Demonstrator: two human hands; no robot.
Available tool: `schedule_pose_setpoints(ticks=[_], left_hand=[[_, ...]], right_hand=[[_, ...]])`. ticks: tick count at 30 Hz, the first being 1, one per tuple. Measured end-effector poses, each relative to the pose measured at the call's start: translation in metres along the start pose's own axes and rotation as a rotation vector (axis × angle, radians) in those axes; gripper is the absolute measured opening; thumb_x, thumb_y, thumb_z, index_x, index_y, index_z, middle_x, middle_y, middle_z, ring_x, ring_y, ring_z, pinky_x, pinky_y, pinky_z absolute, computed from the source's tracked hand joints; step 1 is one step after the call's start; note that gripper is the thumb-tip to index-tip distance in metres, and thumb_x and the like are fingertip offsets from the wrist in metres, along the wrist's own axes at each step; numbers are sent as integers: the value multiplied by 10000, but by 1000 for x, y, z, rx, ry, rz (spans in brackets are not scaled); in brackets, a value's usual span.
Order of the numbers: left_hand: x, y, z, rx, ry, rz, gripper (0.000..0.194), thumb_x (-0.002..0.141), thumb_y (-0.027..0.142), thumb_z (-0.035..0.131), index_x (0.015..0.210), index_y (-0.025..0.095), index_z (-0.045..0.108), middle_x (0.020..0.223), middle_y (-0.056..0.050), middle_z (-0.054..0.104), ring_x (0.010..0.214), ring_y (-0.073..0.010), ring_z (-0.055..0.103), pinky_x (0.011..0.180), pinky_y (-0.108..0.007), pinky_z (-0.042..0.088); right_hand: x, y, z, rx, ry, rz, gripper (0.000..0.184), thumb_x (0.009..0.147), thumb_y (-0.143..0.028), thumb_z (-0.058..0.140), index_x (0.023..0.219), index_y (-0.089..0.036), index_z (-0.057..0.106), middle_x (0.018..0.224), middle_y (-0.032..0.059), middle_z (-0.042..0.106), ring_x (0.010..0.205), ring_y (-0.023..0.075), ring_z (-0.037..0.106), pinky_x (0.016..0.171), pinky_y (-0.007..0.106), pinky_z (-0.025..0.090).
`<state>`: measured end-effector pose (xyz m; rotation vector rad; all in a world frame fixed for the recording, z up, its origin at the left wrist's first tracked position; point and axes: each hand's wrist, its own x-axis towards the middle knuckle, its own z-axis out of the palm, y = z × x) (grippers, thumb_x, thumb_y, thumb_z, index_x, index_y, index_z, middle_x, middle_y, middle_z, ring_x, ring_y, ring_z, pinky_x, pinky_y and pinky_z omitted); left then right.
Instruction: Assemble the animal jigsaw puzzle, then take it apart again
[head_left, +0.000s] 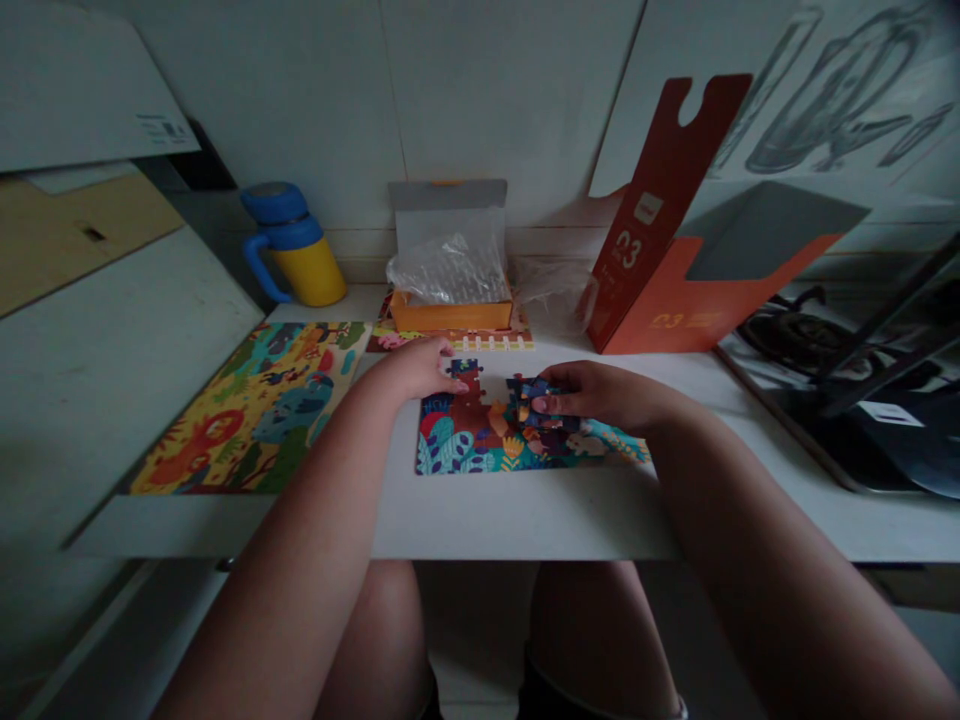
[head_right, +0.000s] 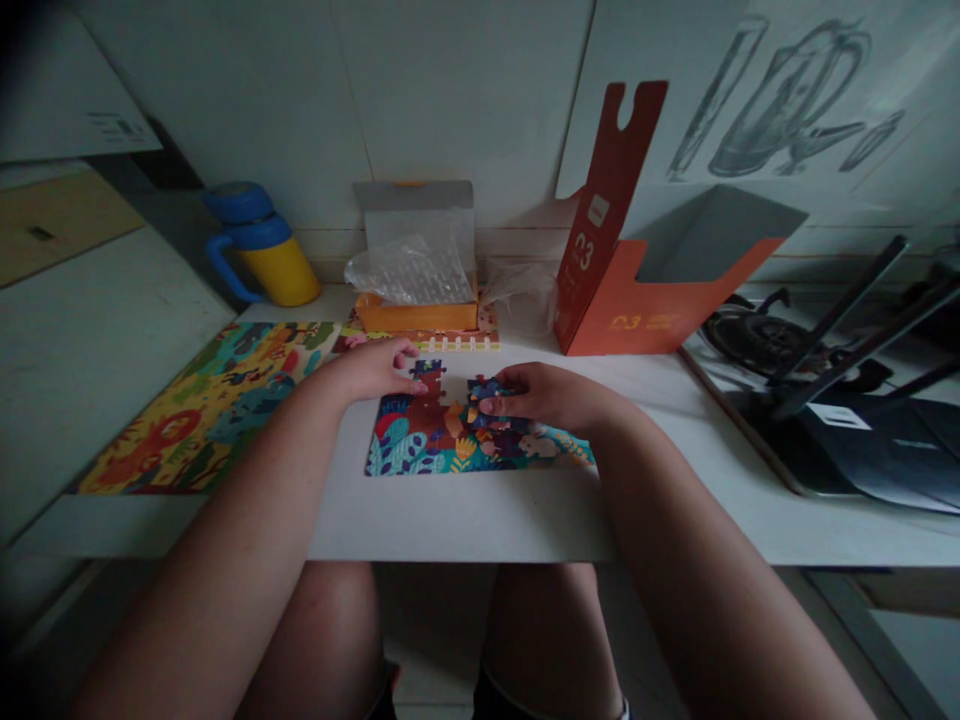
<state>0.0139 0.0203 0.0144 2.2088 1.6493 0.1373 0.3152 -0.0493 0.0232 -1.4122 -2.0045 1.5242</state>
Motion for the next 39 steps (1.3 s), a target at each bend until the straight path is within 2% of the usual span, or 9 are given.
schedule_pose_setpoints(ticks=[5,10,14,17,20,23,27,32,39], left_hand=[[0,-1,-1,-8,-16,28,565,741,442,898,1216,210,698,1238,-83,738,1038,-254,710,835,-309,503],[6,-5,6,-154,37,85,483,695,357,915,1073,232,641,1051,-27,752,941,-239,700,751,-314,487],[8,-1,8,-168,105,162,237,812,321,821,916,229,629,941,-21,746,865,-215,675,725,-315,458],[8,3,7,-310,106,180,187,856,323,780,905,217,634,865,-14,732,814,-193,670,707,-300,462],[5,4,1,-550,71,148,213,837,278,787,938,209,613,858,-10,748,805,-176,699,714,-283,494],[1,2,-4,-702,-80,106,278,804,250,805,987,212,600,912,-23,791,828,-175,737,738,-283,520],[0,-2,-4,-482,-221,85,334,722,287,863,980,221,661,874,-9,796,794,-193,734,693,-285,500],[0,2,1,-106,-68,151,339,700,372,891,967,236,732,890,-10,779,814,-223,707,657,-302,454],[-5,10,-3,41,-71,220,357,739,413,878,1036,227,807,1056,-69,785,973,-280,708,774,-340,472]], right_hand=[[0,-5,4,-14,14,-25,554,884,-708,753,1166,-231,782,1180,69,822,1065,301,746,869,375,577],[-1,-9,6,-10,48,-39,524,873,-702,769,1112,-237,793,1122,58,830,1032,304,751,849,385,581],[-1,-7,7,26,51,-24,547,846,-712,798,1145,-253,796,1155,47,837,1070,323,755,879,400,592],[0,-4,7,66,44,-18,564,836,-713,811,1185,-270,797,1177,46,837,1092,334,757,901,417,598],[1,-3,7,79,18,-25,568,851,-712,800,1206,-269,793,1164,53,837,1092,332,758,895,418,598],[1,-4,8,77,15,-30,545,860,-705,794,1182,-265,799,1155,60,836,1064,323,761,883,416,597],[-1,-8,9,51,45,-23,524,865,-692,792,1152,-254,798,1147,64,834,1046,315,757,872,407,590],[-2,-11,9,11,64,-38,495,861,-690,791,1077,-246,803,1083,57,835,983,294,759,820,374,587],[-1,-8,8,-8,54,-37,488,871,-694,781,1089,-258,792,1078,48,829,959,278,751,803,370,576]])
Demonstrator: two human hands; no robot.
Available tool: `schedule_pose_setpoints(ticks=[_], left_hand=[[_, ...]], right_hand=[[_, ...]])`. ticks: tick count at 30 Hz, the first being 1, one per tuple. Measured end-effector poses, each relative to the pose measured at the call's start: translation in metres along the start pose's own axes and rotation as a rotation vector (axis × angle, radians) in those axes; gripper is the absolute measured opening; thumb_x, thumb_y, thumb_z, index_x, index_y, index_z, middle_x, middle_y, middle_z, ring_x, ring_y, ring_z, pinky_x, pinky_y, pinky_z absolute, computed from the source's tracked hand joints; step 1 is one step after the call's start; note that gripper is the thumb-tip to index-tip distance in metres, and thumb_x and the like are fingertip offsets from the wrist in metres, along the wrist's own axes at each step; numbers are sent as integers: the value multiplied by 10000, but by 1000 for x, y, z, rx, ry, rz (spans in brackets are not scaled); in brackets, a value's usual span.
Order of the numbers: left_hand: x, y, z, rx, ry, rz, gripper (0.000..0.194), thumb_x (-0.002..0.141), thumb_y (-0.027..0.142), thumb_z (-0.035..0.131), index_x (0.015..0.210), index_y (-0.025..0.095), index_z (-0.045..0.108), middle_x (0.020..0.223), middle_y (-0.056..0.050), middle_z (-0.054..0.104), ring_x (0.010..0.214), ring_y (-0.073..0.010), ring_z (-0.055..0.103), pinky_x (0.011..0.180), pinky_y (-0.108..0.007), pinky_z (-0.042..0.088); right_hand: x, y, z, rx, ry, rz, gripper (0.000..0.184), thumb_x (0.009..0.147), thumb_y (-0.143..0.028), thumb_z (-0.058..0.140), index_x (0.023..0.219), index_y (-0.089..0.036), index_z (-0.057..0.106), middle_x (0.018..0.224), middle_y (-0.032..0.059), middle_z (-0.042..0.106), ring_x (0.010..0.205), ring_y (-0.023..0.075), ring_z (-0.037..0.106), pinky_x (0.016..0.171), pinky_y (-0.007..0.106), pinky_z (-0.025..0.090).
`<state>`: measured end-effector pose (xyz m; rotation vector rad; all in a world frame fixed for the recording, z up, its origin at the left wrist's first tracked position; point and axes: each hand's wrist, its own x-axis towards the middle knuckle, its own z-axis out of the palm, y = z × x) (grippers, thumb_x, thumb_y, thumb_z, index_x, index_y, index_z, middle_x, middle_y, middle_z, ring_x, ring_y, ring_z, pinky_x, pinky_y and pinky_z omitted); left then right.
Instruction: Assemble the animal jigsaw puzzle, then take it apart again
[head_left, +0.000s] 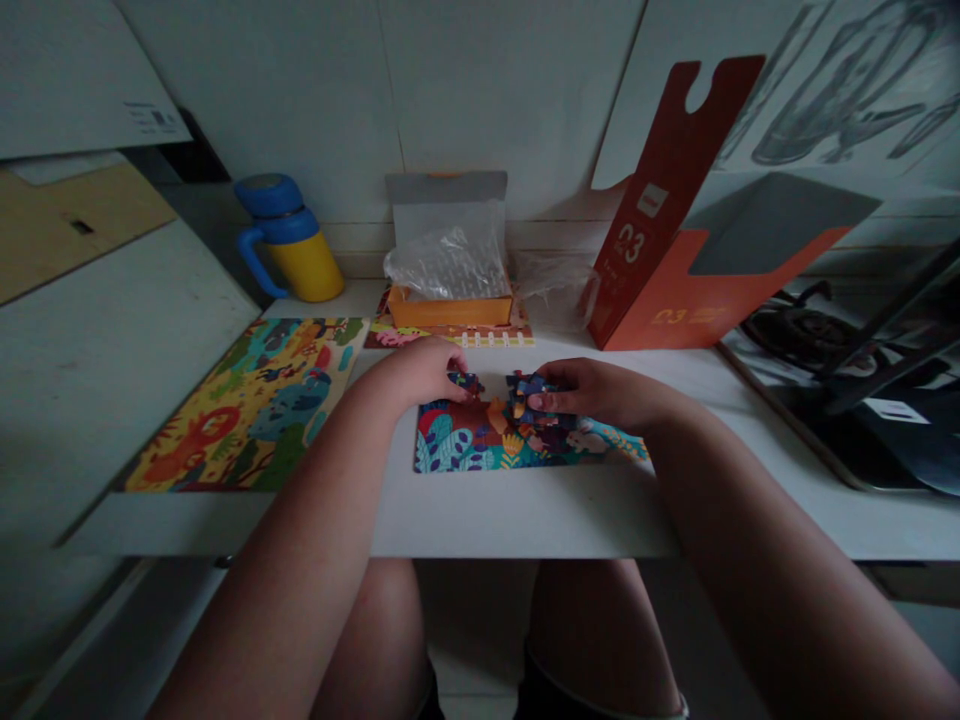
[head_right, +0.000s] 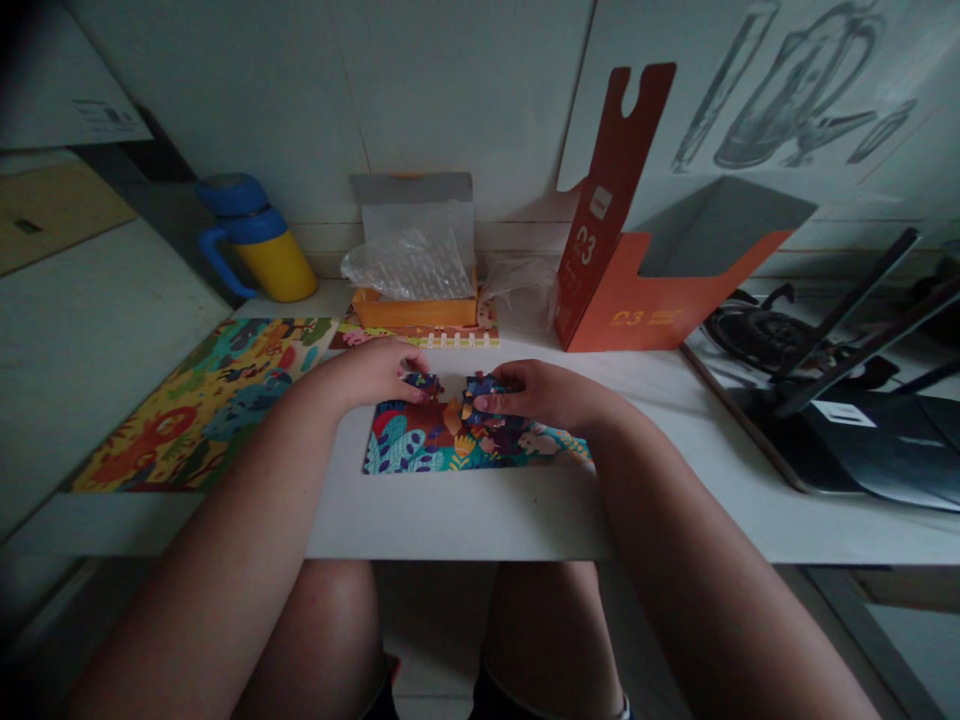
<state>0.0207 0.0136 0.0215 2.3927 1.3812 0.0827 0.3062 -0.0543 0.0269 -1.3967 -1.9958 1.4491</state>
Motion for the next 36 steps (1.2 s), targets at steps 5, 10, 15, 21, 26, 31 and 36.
schedule_pose_setpoints(ticks=[5,10,15,21,26,31,36], left_hand=[[0,2,0,42,4,-11,394,741,429,888,1052,209,787,1140,-88,750,1054,-290,685,817,-332,475],[-4,10,-2,-6,21,-19,460,707,356,910,1089,208,701,1108,-60,747,965,-260,671,720,-316,424],[-5,9,-2,-70,-8,36,336,732,336,870,984,224,677,1005,-23,758,885,-234,666,672,-308,390],[-2,-4,-4,-328,10,61,360,739,405,864,1025,242,717,1044,-6,804,965,-233,722,774,-287,483],[-6,-5,-13,-257,-36,24,304,757,455,824,962,241,753,947,1,807,888,-228,718,719,-285,451],[-9,-15,-21,-78,-61,-115,338,711,497,856,942,258,796,908,4,804,827,-227,691,684,-290,418],[-12,-18,-22,60,-111,-175,320,718,442,880,980,266,828,1013,-24,814,932,-247,701,742,-290,450]], right_hand=[[1,1,1,14,17,5,507,843,-691,809,1101,-255,801,1069,45,834,945,279,753,800,366,572],[2,3,-1,14,-12,7,501,852,-672,812,1137,-259,795,1114,49,833,994,292,755,824,374,584],[2,3,-1,16,-4,-3,503,849,-681,808,1120,-257,809,1098,57,836,980,296,757,824,385,584],[1,4,0,35,-6,3,516,842,-694,812,1123,-262,803,1086,46,835,990,302,762,851,400,594],[1,2,0,32,-12,7,507,854,-680,809,1127,-253,799,1108,53,838,979,291,764,840,388,593],[0,1,0,43,-23,26,501,863,-677,802,1146,-264,793,1149,50,836,1022,305,766,865,397,594],[0,2,-1,3,-17,28,515,873,-689,790,1157,-259,792,1132,41,839,1016,297,765,843,375,588]])
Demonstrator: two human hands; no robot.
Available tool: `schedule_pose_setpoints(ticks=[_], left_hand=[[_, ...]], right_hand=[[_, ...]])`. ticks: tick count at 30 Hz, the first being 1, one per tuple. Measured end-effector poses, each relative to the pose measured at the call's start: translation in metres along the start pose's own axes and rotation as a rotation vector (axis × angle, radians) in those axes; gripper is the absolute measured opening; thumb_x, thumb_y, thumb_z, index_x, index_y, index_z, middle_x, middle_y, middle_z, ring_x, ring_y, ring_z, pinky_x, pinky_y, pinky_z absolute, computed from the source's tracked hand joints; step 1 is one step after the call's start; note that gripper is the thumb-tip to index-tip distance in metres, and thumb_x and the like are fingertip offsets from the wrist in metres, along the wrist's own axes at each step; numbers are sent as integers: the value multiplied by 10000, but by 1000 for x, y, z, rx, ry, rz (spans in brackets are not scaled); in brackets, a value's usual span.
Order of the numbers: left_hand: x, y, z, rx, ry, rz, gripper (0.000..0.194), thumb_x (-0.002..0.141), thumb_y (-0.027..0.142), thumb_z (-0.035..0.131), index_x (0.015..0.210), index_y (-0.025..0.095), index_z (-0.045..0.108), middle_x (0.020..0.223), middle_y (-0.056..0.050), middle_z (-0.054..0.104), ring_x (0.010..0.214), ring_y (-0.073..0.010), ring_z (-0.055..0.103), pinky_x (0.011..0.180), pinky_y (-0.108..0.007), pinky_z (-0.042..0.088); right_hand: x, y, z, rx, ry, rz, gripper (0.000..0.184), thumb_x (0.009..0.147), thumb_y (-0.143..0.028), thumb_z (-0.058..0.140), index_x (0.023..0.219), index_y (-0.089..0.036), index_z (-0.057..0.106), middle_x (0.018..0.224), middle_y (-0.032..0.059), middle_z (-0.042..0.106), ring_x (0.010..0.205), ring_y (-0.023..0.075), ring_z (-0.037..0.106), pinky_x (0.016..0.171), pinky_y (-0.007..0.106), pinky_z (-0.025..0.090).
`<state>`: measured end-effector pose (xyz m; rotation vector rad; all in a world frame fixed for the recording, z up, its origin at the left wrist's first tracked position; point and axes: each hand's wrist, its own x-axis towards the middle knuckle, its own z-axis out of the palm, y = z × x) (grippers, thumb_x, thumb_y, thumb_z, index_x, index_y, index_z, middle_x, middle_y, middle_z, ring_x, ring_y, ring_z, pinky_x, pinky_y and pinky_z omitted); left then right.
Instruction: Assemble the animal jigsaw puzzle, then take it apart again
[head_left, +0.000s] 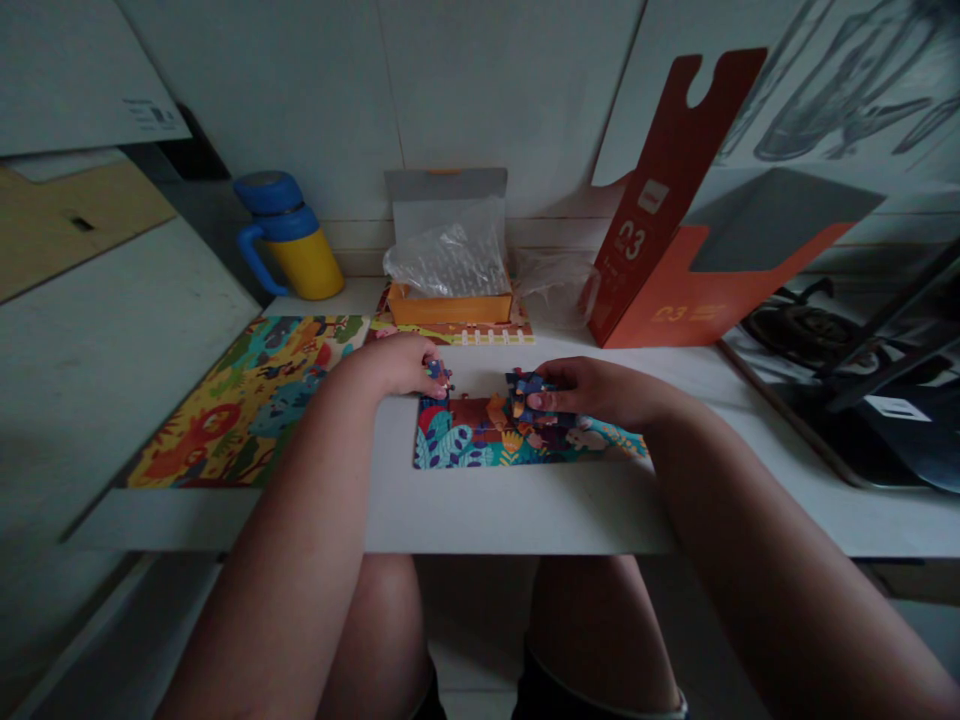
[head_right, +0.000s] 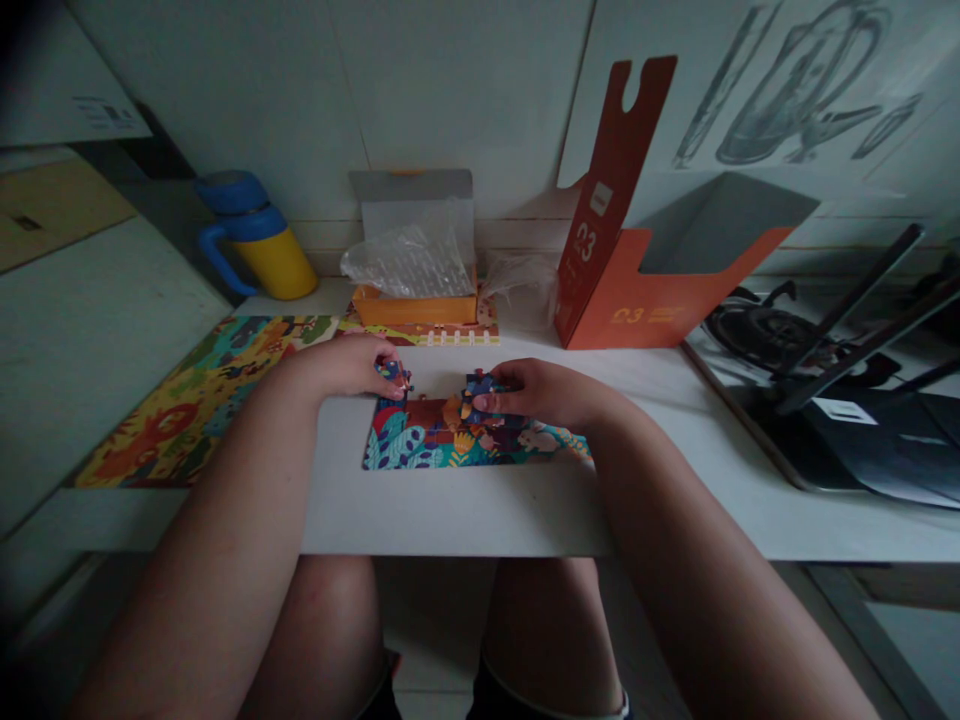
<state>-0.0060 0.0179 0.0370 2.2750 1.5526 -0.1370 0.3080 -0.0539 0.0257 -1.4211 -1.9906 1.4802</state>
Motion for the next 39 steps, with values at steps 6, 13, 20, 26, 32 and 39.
schedule_pose_setpoints(ticks=[6,13,20,26,32,39], left_hand=[[-7,12,-3,103,-27,-26,600,681,437,938,1228,243,785,1232,-59,792,1108,-277,704,841,-292,485],[-10,21,-6,192,-102,-66,604,713,527,916,1218,228,774,1212,-78,789,1083,-289,712,820,-316,489],[-11,21,-4,203,-61,-5,628,724,524,904,1240,209,733,1228,-90,776,1077,-280,699,774,-304,462],[-9,6,-9,130,-73,83,553,734,562,855,1180,247,769,1166,-52,799,1051,-275,705,800,-299,470],[-13,-1,-15,55,-99,139,469,803,624,773,1134,293,810,1161,-24,827,1110,-267,711,897,-287,484],[-15,-1,-19,-7,-137,150,540,814,631,741,1197,252,774,1172,-32,818,1046,-249,724,856,-279,484]], right_hand=[[2,3,-1,3,-33,-16,554,876,-694,781,1199,-244,791,1181,56,830,1043,297,756,852,373,586],[3,3,-5,-76,-49,5,545,884,-680,777,1174,-219,770,1212,74,815,1089,315,741,890,391,574],[2,3,-3,-6,-52,18,539,883,-680,780,1188,-236,768,1188,67,820,1055,307,751,904,405,578],[2,1,-2,-16,-47,13,550,863,-694,787,1147,-223,775,1172,80,815,1053,309,736,873,401,573],[2,3,-1,-10,-46,18,552,833,-686,809,1119,-216,761,1175,78,805,1022,298,731,840,390,562],[3,2,-2,-77,-33,1,576,861,-714,772,1160,-222,763,1119,74,811,1011,294,721,825,381,546]])
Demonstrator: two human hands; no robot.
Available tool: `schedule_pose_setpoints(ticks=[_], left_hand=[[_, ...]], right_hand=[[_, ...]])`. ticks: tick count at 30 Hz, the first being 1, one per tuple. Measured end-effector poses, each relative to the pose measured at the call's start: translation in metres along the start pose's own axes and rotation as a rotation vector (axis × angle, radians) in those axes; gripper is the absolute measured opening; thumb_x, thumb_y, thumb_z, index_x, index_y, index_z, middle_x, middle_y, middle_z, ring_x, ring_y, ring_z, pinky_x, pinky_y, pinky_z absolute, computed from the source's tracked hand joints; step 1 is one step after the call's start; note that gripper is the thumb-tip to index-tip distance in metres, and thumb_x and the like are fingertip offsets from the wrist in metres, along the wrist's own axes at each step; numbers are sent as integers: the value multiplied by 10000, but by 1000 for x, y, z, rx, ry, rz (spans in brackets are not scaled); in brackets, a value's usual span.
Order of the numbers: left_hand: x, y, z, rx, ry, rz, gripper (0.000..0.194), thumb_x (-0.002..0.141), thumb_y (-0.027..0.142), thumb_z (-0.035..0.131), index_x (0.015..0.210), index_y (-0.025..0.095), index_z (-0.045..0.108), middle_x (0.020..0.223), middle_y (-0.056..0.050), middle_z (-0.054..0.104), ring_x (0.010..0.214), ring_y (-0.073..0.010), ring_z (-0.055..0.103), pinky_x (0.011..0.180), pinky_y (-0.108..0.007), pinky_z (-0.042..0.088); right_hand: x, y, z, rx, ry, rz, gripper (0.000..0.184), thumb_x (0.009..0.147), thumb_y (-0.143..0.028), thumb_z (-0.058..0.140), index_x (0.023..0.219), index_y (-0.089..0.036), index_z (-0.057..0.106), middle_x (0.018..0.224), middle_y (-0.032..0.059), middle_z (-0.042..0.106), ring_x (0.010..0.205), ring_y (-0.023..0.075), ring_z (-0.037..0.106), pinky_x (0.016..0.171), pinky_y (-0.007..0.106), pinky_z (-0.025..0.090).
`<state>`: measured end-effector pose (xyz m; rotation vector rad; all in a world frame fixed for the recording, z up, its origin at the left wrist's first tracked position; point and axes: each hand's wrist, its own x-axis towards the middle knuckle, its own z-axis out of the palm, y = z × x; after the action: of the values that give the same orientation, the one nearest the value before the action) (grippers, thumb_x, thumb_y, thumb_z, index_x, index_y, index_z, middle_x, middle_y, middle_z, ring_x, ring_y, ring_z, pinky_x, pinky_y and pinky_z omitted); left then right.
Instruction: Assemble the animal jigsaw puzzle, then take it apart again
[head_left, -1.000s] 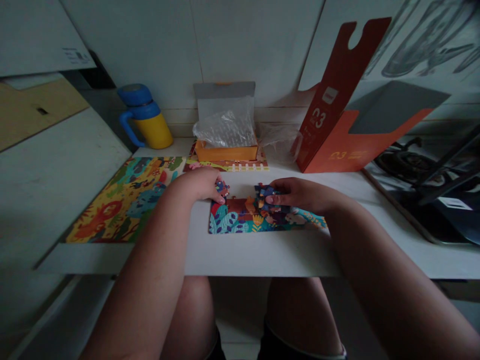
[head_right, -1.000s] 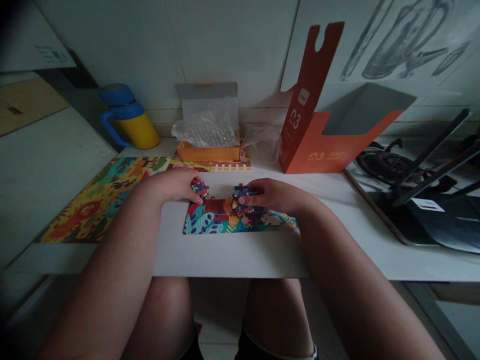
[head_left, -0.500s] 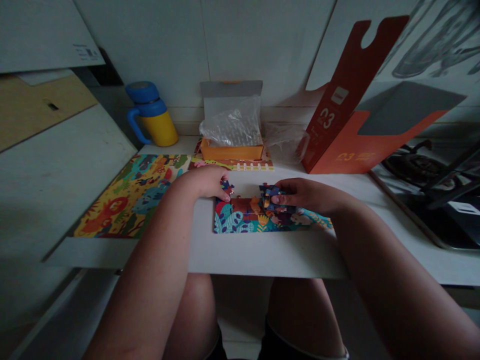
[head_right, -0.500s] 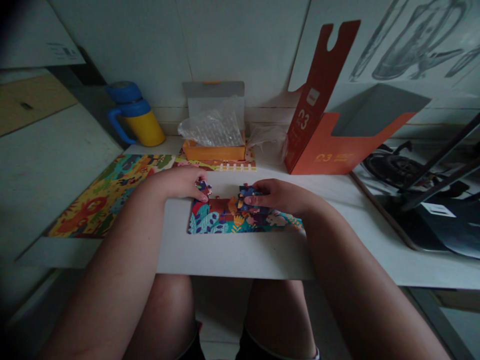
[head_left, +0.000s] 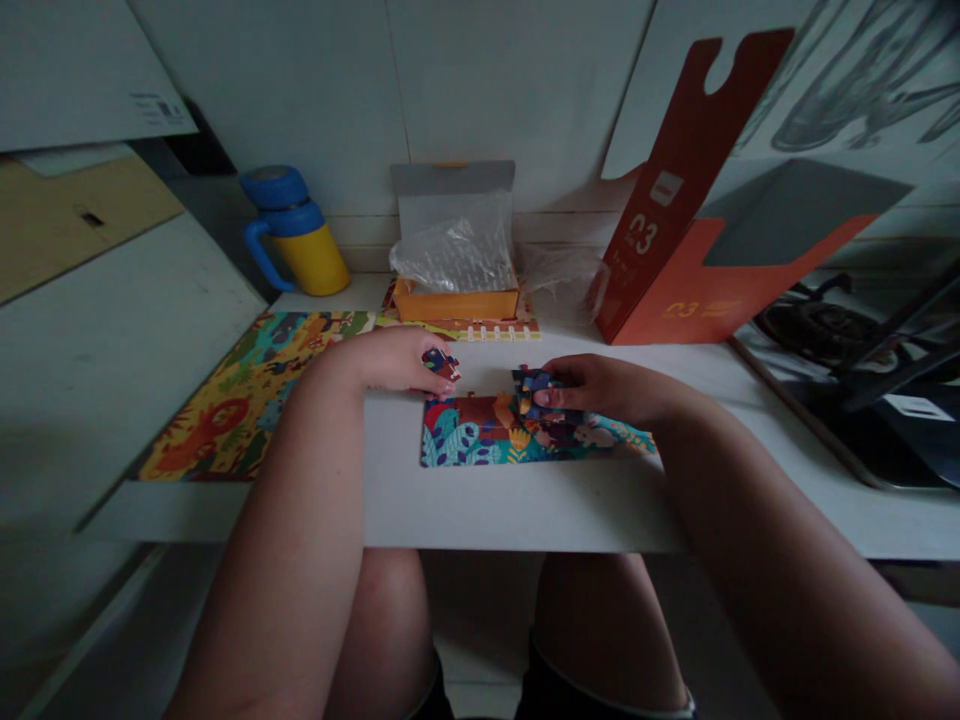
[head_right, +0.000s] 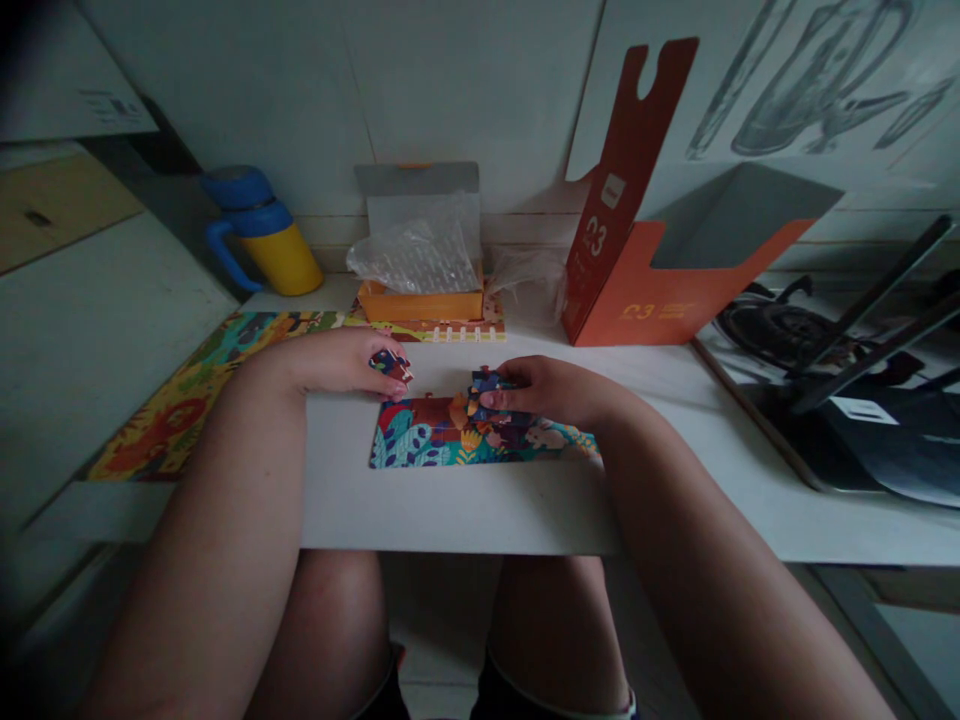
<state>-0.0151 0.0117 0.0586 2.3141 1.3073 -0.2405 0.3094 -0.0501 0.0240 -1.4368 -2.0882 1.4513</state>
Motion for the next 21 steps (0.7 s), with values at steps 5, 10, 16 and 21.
schedule_pose_setpoints(ticks=[5,10,16,21], left_hand=[[-4,5,-1,75,-93,-5,545,793,659,757,1188,284,783,1156,-16,815,1050,-250,715,832,-283,474],[-7,27,7,193,-171,-55,519,749,562,831,1162,254,768,1129,-37,803,971,-250,710,719,-297,451],[-10,43,14,263,-77,-147,652,695,501,911,1252,222,721,1230,-95,773,1039,-298,709,780,-331,484],[-10,47,18,263,-70,-133,590,628,511,955,1111,221,780,1143,-94,786,988,-304,709,753,-338,484]], right_hand=[[-1,-2,0,-17,-6,0,608,860,-734,761,1173,-214,759,1135,83,807,1001,293,717,817,381,542],[-1,-1,0,-15,-2,-3,599,864,-709,769,1199,-212,763,1162,90,809,1019,299,723,826,383,544],[-1,-1,-1,-10,-5,-9,562,874,-696,771,1177,-223,766,1138,67,814,1024,294,722,854,386,556],[-1,-2,1,37,-2,3,582,832,-713,799,1164,-235,778,1129,59,821,1027,298,727,852,384,560]])
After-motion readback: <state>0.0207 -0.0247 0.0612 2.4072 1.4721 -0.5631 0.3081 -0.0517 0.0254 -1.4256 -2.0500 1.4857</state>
